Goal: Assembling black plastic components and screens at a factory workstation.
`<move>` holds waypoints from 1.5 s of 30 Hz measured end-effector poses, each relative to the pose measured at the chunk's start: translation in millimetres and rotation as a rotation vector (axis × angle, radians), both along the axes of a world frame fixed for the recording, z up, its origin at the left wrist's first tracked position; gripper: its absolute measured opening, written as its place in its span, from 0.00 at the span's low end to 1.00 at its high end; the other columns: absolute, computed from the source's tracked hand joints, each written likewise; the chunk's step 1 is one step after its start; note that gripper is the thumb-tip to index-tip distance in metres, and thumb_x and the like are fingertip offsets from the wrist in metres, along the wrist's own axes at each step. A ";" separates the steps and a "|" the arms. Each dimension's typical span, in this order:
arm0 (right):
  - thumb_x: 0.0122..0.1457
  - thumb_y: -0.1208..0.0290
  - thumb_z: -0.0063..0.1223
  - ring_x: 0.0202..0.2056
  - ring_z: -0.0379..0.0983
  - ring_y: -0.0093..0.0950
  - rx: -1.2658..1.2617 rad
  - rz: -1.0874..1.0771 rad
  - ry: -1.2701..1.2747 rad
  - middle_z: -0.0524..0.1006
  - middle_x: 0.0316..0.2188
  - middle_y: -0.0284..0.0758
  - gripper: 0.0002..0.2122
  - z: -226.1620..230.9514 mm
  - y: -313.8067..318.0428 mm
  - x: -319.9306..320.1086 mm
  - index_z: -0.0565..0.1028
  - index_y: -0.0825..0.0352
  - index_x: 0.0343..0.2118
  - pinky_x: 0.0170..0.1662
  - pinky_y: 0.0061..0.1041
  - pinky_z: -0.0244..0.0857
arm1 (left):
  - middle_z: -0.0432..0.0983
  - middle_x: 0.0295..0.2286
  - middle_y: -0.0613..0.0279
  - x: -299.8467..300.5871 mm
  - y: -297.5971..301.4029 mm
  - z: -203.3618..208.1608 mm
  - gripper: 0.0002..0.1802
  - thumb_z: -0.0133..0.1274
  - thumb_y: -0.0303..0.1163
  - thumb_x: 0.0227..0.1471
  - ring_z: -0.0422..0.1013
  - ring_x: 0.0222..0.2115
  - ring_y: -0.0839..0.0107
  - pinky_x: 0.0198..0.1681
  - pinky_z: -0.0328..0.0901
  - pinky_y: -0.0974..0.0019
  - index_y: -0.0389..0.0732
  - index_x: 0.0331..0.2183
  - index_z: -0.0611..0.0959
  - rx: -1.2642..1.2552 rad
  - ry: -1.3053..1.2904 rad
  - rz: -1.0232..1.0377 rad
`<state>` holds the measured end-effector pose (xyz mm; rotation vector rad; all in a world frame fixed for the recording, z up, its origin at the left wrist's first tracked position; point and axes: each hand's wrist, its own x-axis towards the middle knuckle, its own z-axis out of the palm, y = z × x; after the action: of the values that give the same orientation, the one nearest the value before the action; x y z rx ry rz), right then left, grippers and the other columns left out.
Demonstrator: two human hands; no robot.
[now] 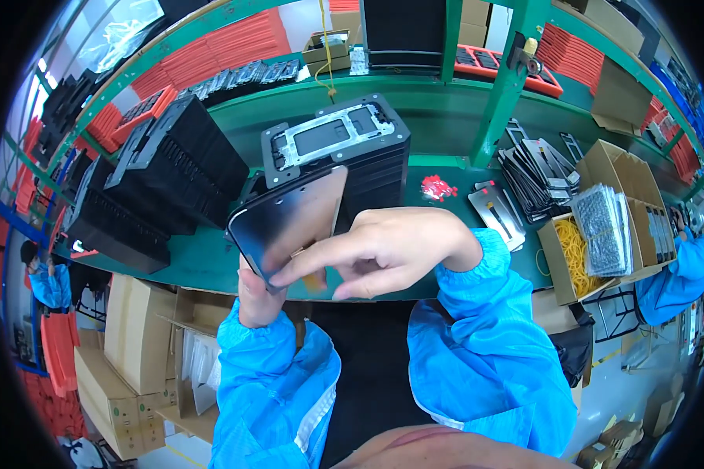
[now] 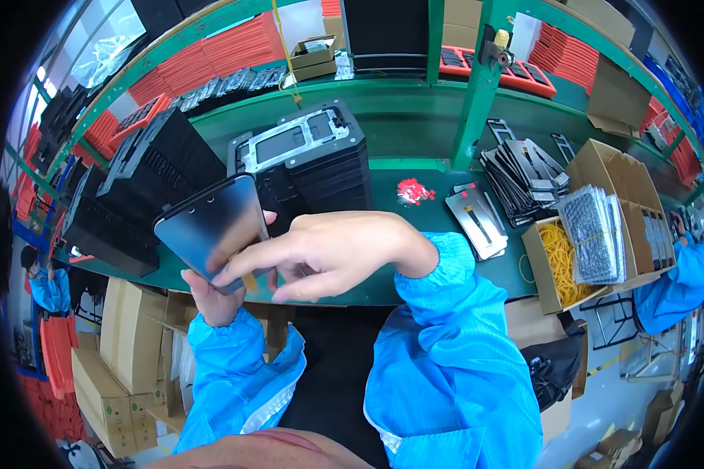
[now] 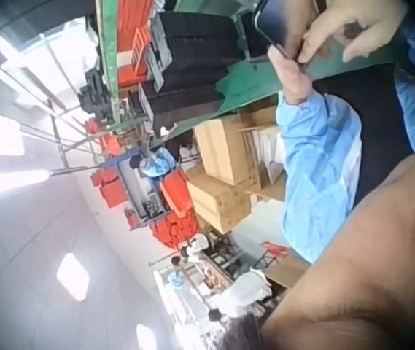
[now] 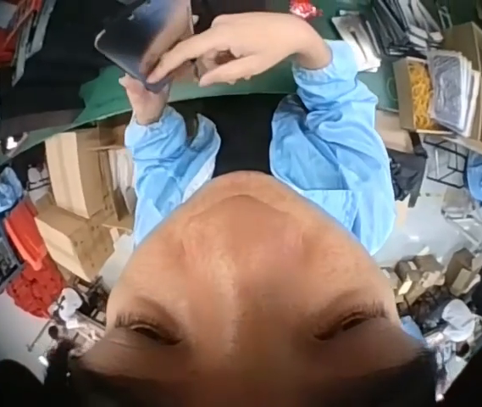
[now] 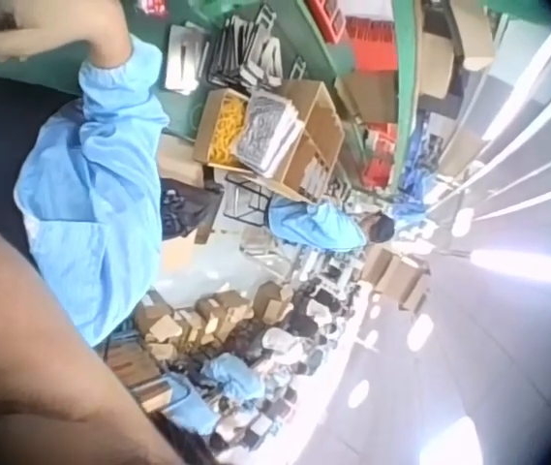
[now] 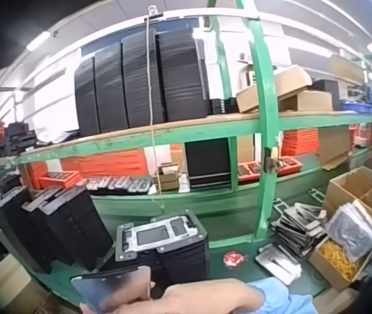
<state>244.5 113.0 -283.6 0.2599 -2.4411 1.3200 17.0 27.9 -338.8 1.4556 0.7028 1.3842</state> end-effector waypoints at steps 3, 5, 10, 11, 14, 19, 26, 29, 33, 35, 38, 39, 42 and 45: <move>0.62 0.73 0.56 0.19 0.75 0.27 0.111 -0.051 0.019 0.82 0.32 0.38 0.24 6.4 11.0 10.2 0.69 0.63 0.62 0.24 0.26 0.67 | 0.68 0.55 0.35 8.0 5.1 27.1 0.60 0.37 0.79 0.53 0.72 0.52 0.52 0.51 0.71 0.55 0.37 0.67 0.57 0.048 0.127 -0.034; 0.63 0.72 0.56 0.19 0.75 0.28 0.168 -0.070 0.038 0.82 0.30 0.39 0.23 13.1 22.2 19.8 0.71 0.63 0.61 0.24 0.26 0.67 | 0.69 0.54 0.36 11.4 12.2 39.6 0.60 0.40 0.78 0.53 0.71 0.53 0.53 0.54 0.68 0.56 0.35 0.66 0.58 0.091 0.106 -0.026; 0.64 0.70 0.55 0.19 0.74 0.21 0.111 -0.466 0.288 0.80 0.23 0.35 0.15 20.4 54.3 59.6 0.78 0.70 0.51 0.23 0.22 0.64 | 0.74 0.50 0.51 23.1 46.3 77.8 0.52 0.66 0.60 0.45 0.72 0.49 0.62 0.50 0.69 0.59 0.35 0.60 0.69 0.280 0.172 0.375; 0.64 0.69 0.55 0.19 0.73 0.18 0.043 -0.679 0.440 0.78 0.21 0.33 0.13 17.8 59.5 64.4 0.79 0.72 0.47 0.23 0.19 0.62 | 0.74 0.50 0.51 20.3 60.0 78.0 0.52 0.66 0.60 0.45 0.72 0.49 0.62 0.50 0.69 0.59 0.35 0.60 0.69 0.269 0.175 0.386; 0.67 0.68 0.53 0.21 0.70 0.15 -0.166 -0.965 0.577 0.77 0.21 0.29 0.13 16.1 86.6 71.7 0.78 0.74 0.45 0.24 0.15 0.61 | 0.74 0.48 0.53 1.5 98.2 86.3 0.46 0.70 0.47 0.43 0.72 0.49 0.65 0.53 0.66 0.61 0.37 0.59 0.71 0.291 0.499 0.507; 0.67 0.69 0.53 0.26 0.70 0.15 -0.239 -0.971 0.520 0.77 0.25 0.26 0.09 3.7 137.3 67.7 0.80 0.69 0.42 0.30 0.16 0.64 | 0.76 0.46 0.52 8.8 147.4 92.0 0.42 0.72 0.43 0.43 0.72 0.49 0.63 0.53 0.67 0.61 0.39 0.57 0.74 0.175 0.786 0.420; 0.69 0.65 0.51 0.41 0.74 0.21 -0.158 -1.074 0.339 0.80 0.40 0.39 0.16 -7.8 168.6 63.4 0.75 0.69 0.53 0.41 0.21 0.69 | 0.76 0.46 0.53 32.4 190.1 86.9 0.40 0.70 0.40 0.43 0.73 0.49 0.63 0.56 0.65 0.62 0.39 0.57 0.74 0.226 0.999 0.368; 0.70 0.63 0.48 0.48 0.74 0.26 -0.182 -1.040 0.211 0.77 0.50 0.42 0.20 -17.1 176.4 65.0 0.69 0.65 0.61 0.45 0.23 0.69 | 0.77 0.45 0.52 32.9 197.6 83.0 0.42 0.71 0.40 0.41 0.73 0.49 0.63 0.55 0.65 0.61 0.39 0.57 0.74 0.279 1.027 0.394; 0.71 0.60 0.45 0.58 0.68 0.38 -0.197 -0.937 0.049 0.70 0.59 0.48 0.27 -31.3 180.5 65.6 0.59 0.62 0.69 0.55 0.31 0.66 | 0.77 0.45 0.52 34.4 193.6 82.7 0.44 0.73 0.38 0.38 0.73 0.49 0.63 0.55 0.66 0.62 0.38 0.57 0.74 0.322 1.020 0.423; 0.71 0.59 0.45 0.62 0.66 0.42 -0.198 -0.896 -0.002 0.67 0.62 0.51 0.29 -30.6 179.9 66.0 0.55 0.61 0.71 0.59 0.34 0.63 | 0.77 0.45 0.52 33.6 192.9 81.6 0.45 0.74 0.38 0.37 0.73 0.50 0.63 0.56 0.66 0.62 0.38 0.57 0.74 0.331 1.007 0.428; 0.70 0.60 0.46 0.66 0.61 0.47 -0.110 -0.870 -0.126 0.62 0.64 0.58 0.35 -23.8 178.4 66.6 0.44 0.63 0.73 0.66 0.38 0.55 | 0.77 0.46 0.53 29.7 193.6 80.7 0.47 0.75 0.35 0.34 0.73 0.50 0.64 0.57 0.66 0.63 0.38 0.57 0.73 0.277 0.910 0.385; 0.70 0.60 0.46 0.66 0.61 0.47 -0.106 -0.871 -0.126 0.62 0.64 0.58 0.35 -22.9 177.7 65.3 0.44 0.63 0.73 0.66 0.38 0.55 | 0.77 0.46 0.53 29.6 192.9 80.7 0.47 0.75 0.35 0.34 0.73 0.50 0.64 0.57 0.66 0.63 0.38 0.57 0.73 0.281 0.908 0.386; 0.70 0.60 0.43 0.70 0.51 0.48 -0.085 -0.834 -0.094 0.52 0.69 0.59 0.36 -23.5 175.0 61.7 0.38 0.65 0.73 0.70 0.35 0.46 | 0.79 0.43 0.51 29.6 190.6 79.1 0.47 0.76 0.39 0.33 0.76 0.48 0.56 0.61 0.63 0.52 0.38 0.56 0.74 0.203 0.773 0.379; 0.70 0.60 0.42 0.71 0.46 0.47 -0.010 -0.825 -0.077 0.47 0.71 0.57 0.36 -29.1 176.7 60.5 0.37 0.66 0.73 0.71 0.34 0.42 | 0.80 0.42 0.53 24.1 191.6 72.1 0.47 0.76 0.40 0.32 0.76 0.48 0.57 0.66 0.55 0.46 0.39 0.55 0.75 0.253 0.829 0.405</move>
<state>305.0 289.7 -312.7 -0.7362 -2.1861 0.9581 41.1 219.5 -266.7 2.2067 1.4435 1.1496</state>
